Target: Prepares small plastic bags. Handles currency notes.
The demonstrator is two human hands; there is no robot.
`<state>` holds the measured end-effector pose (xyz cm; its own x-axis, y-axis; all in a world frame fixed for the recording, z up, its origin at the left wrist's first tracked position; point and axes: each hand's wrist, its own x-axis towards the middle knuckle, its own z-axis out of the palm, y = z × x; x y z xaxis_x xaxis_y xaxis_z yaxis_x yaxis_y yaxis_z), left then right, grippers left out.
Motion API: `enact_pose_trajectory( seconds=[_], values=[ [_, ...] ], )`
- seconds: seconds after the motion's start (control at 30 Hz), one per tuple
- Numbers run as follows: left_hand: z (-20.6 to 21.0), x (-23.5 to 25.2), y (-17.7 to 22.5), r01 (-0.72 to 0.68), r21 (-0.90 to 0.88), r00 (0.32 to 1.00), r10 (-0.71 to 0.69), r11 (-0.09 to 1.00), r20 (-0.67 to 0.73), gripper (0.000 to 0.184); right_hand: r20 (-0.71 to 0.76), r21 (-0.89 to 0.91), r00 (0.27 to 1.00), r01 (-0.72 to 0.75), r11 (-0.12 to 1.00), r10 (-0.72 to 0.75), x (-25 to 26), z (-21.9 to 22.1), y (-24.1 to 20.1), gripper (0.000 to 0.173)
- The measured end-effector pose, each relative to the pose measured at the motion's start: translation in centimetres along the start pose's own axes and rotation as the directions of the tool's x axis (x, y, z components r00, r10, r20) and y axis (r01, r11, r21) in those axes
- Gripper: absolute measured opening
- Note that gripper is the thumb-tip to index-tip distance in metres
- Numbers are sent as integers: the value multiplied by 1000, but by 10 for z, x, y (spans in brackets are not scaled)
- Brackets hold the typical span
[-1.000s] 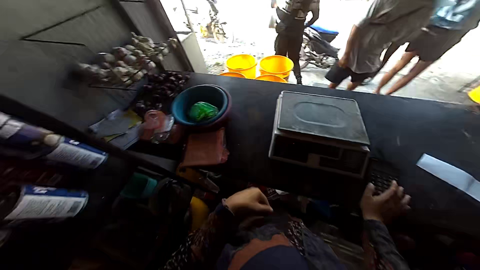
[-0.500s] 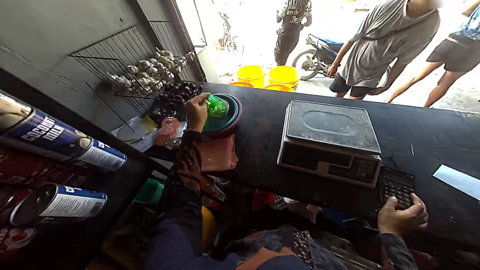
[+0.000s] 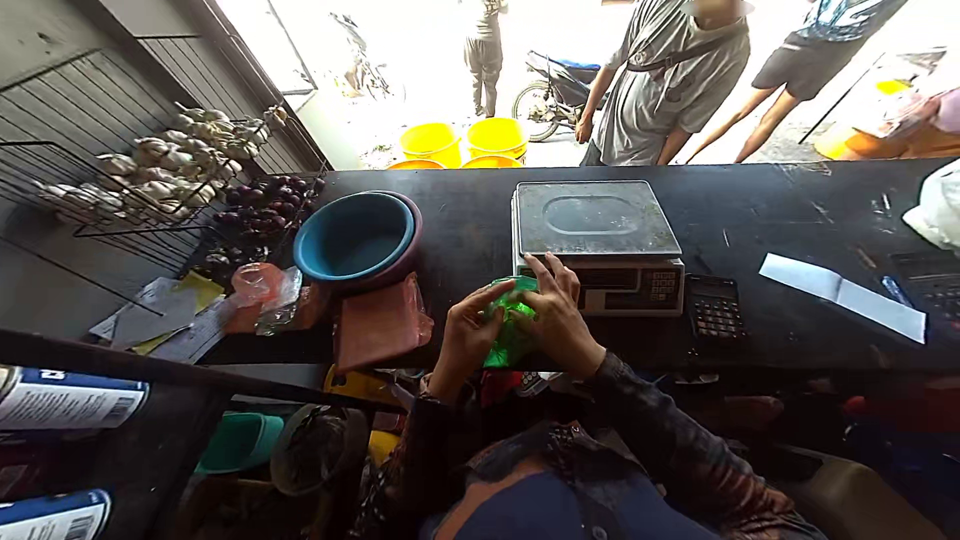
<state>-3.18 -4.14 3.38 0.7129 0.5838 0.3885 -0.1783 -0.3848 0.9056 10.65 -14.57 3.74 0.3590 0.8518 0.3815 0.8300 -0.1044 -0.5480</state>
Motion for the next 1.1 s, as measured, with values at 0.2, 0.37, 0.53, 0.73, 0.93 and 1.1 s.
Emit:
enact_pose_trajectory(
  seconds=[0.2, 0.37, 0.53, 0.73, 0.93, 1.1],
  values=[
    [-18, -5, 2, 71, -141, 997, -65, 987, 50, 52, 46, 388, 996, -87, 917, 75, 1, -20, 1, 22],
    [-4, -7, 0, 33, 186, 999, -25, 982, -43, 53, 12, 539, 999, -32, 842, 30, 5, -31, -17, 21],
    [5, -3, -14, 51, 354, 994, -13, 934, -110, 18, -233, 681, 959, 44, 731, 159, 3, -51, -26, 24],
    [0, 0, -14, 82, 214, 996, -74, 973, -45, 17, -201, 366, 978, 24, 930, 54, -6, -56, -9, 49],
    [-2, -1, -12, 61, 211, 998, -59, 976, -15, 26, -58, 230, 994, -80, 970, 95, -19, -49, -9, 21],
    [9, -6, -14, -6, 172, 1000, 5, 985, 5, 36, -37, 430, 938, -297, 852, 345, -17, -52, 2, 40]
  ],
)
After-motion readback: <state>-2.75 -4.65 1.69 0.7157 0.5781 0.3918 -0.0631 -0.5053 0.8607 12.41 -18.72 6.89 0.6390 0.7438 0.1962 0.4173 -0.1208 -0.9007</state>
